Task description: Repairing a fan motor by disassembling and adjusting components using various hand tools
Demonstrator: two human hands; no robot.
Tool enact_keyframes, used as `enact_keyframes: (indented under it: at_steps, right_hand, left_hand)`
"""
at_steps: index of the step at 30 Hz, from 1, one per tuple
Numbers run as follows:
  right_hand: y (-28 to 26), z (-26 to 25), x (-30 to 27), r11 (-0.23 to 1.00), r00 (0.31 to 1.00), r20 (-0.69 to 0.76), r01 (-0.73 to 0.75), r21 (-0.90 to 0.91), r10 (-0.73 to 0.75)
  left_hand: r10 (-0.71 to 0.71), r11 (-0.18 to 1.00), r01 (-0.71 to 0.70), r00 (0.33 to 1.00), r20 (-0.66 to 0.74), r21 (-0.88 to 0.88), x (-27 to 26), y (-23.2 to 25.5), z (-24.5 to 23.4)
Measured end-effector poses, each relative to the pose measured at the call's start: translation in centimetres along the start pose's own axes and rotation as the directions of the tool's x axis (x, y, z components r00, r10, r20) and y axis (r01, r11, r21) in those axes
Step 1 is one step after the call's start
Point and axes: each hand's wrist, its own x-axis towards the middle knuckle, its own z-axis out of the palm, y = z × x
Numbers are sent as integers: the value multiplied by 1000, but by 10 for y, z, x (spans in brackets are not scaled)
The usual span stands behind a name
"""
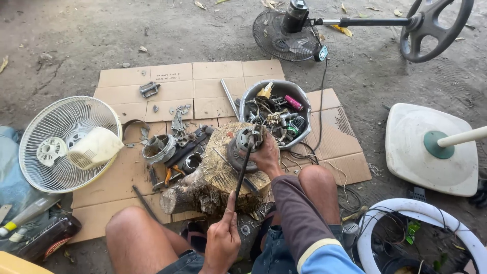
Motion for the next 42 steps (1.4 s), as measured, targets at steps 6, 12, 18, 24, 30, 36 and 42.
enact_keyframes:
  at_steps: [6, 12, 18, 24, 30, 36, 42]
  right_hand:
    - [-1, -6, 1, 983, 988, 149, -69, 171, 43]
    - [-10, -14, 0, 979, 961, 260, -137, 153, 94]
    - [-2, -5, -2, 980, 959, 262, -147, 136, 108]
    - [3, -2, -1, 962, 965, 253, -136, 235, 75]
    - [12, 2, -1, 970, 976, 215, -92, 225, 42]
    - [12, -3, -1, 966, 985, 165, -95, 239, 56]
    - [8, -10, -1, 985, 982, 174, -95, 142, 70]
  left_hand:
    - [-198, 979, 200, 979, 49, -47, 6, -3, 0]
    - [-149, 989, 150, 989, -2, 10, 40, 14, -16]
    - [-222, 975, 222, 975, 23, 26, 49, 8, -3]
    - [43, 997, -50, 990, -138, -52, 42, 13, -11]
    - [114, 987, -139, 958, -264, -79, 34, 5, -9]
    - [-123, 987, 117, 992, -42, -112, 44, -9, -5]
    - [-84, 991, 83, 996, -7, -108, 49, -17, 15]
